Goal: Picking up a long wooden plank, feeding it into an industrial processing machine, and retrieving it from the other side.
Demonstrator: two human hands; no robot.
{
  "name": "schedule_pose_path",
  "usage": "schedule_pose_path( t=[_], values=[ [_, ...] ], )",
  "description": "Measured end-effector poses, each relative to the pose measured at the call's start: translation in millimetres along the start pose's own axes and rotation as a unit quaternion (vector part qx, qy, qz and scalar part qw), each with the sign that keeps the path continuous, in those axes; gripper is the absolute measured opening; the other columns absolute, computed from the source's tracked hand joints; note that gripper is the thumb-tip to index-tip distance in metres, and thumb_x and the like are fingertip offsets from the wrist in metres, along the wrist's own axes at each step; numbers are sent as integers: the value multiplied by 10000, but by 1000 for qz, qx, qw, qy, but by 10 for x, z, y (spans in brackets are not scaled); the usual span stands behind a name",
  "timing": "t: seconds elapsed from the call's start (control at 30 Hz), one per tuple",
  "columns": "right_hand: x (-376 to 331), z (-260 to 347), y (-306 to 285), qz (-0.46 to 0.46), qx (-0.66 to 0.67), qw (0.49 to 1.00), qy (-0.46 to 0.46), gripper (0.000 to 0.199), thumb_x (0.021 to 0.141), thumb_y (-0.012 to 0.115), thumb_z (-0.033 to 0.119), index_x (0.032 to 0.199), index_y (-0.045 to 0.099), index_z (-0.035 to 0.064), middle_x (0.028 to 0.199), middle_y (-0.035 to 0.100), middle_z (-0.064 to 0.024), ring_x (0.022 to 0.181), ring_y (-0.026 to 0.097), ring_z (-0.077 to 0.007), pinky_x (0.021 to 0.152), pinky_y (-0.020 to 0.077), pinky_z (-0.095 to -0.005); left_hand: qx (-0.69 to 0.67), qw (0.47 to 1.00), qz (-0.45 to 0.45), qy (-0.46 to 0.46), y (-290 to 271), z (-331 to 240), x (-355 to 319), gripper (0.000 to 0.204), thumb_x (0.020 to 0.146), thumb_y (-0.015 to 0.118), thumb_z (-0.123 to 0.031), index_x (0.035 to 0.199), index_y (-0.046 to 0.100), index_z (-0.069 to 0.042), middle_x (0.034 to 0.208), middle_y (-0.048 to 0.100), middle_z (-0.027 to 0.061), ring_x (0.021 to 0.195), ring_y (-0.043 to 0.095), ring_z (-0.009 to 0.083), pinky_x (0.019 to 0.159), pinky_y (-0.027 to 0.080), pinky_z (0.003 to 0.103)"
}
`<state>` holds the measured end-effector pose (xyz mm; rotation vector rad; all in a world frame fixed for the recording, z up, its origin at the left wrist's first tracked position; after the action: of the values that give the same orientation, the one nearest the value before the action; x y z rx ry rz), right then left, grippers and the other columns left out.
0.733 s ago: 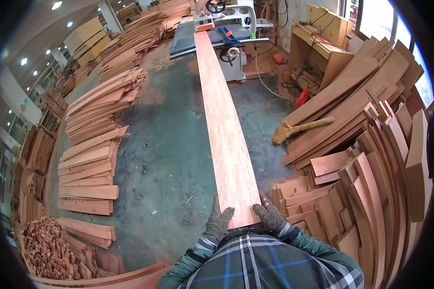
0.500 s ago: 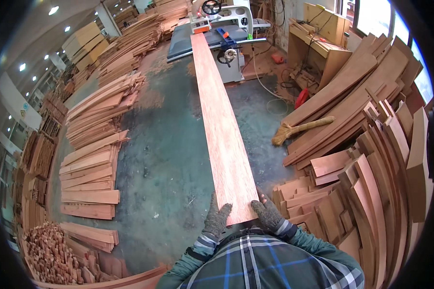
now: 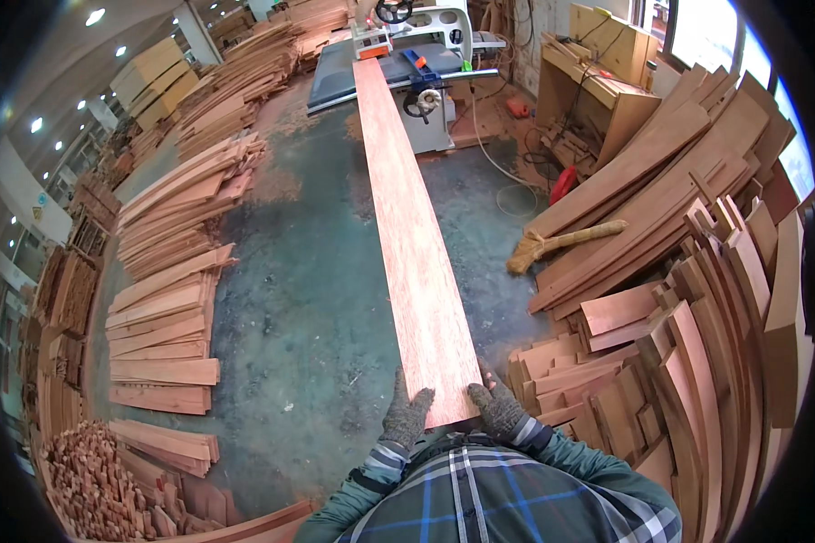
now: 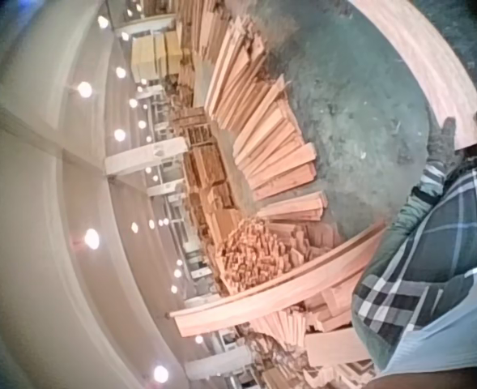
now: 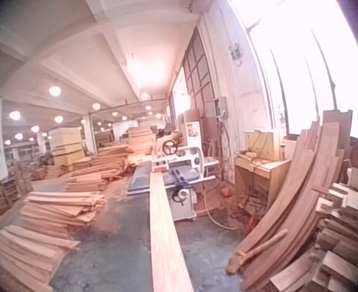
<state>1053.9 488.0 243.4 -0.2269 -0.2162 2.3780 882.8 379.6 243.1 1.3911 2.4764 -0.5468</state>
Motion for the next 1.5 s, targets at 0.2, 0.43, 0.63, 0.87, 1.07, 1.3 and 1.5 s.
schedule_pose_path(
  t=[0.2,0.43,0.63,0.87,1.07,1.3,1.5],
  values=[
    [18,62,19,-5,-40,996,-78,602,995,488,217,1508,251,10,1477,401,-200,1380,365,-279,1135,266,-351,36,996,-31,76,-4,112,94,864,922,638,-365,1543,128,-47,1266,576,266,1077,621,317,918,486,395],
    [49,17,-15,-24,73,997,-23,559,988,466,166,1501,292,29,1452,434,-192,1347,405,-274,1118,293,-353,90,994,-38,40,2,164,86,864,916,629,-406,1550,135,-88,1286,558,297,1102,616,367,937,477,427],
    [40,112,-41,-37,-79,991,-106,549,995,459,167,1502,293,39,1438,453,-188,1316,434,-263,1092,320,-350,73,996,-46,27,7,143,165,872,907,637,-417,1546,151,-76,1285,559,300,1097,621,371,936,478,423],
    [109,23,-49,-25,-66,994,-85,540,1004,458,170,1501,291,42,1437,450,-194,1321,434,-270,1091,321,-351,79,995,-48,33,9,127,221,869,905,638,-414,1543,162,-65,1307,550,294,1113,615,369,944,473,416],
    [150,41,-49,-32,-79,990,-114,549,1008,460,190,1505,283,39,1451,433,-198,1349,409,-297,1107,309,-359,63,996,-47,46,6,3,210,859,908,645,-386,1539,170,-49,1324,538,284,1141,598,347,950,468,399],
    [182,-23,-30,-27,-66,993,-90,557,1005,466,208,1501,284,32,1456,425,-199,1354,400,-289,1119,292,-362,58,997,-41,16,-4,-36,216,806,929,650,-247,1518,180,37,1321,526,221,1139,554,235,963,459,330],
    [199,17,-32,-17,-29,997,-68,559,1002,458,217,1500,282,32,1453,426,-198,1352,395,-293,1119,290,-366,52,996,-49,45,-17,77,262,862,905,653,-377,1537,174,-38,1302,553,282,1127,600,339,940,471,397]
  ],
)
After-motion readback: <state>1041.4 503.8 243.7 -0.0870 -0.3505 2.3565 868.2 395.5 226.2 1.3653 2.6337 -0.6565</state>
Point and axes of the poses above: each hand's wrist, its own x-axis towards the middle knuckle, its own y-axis out of the palm, z = x × y, the point moved 6 cm from there along x, towards the middle knuckle
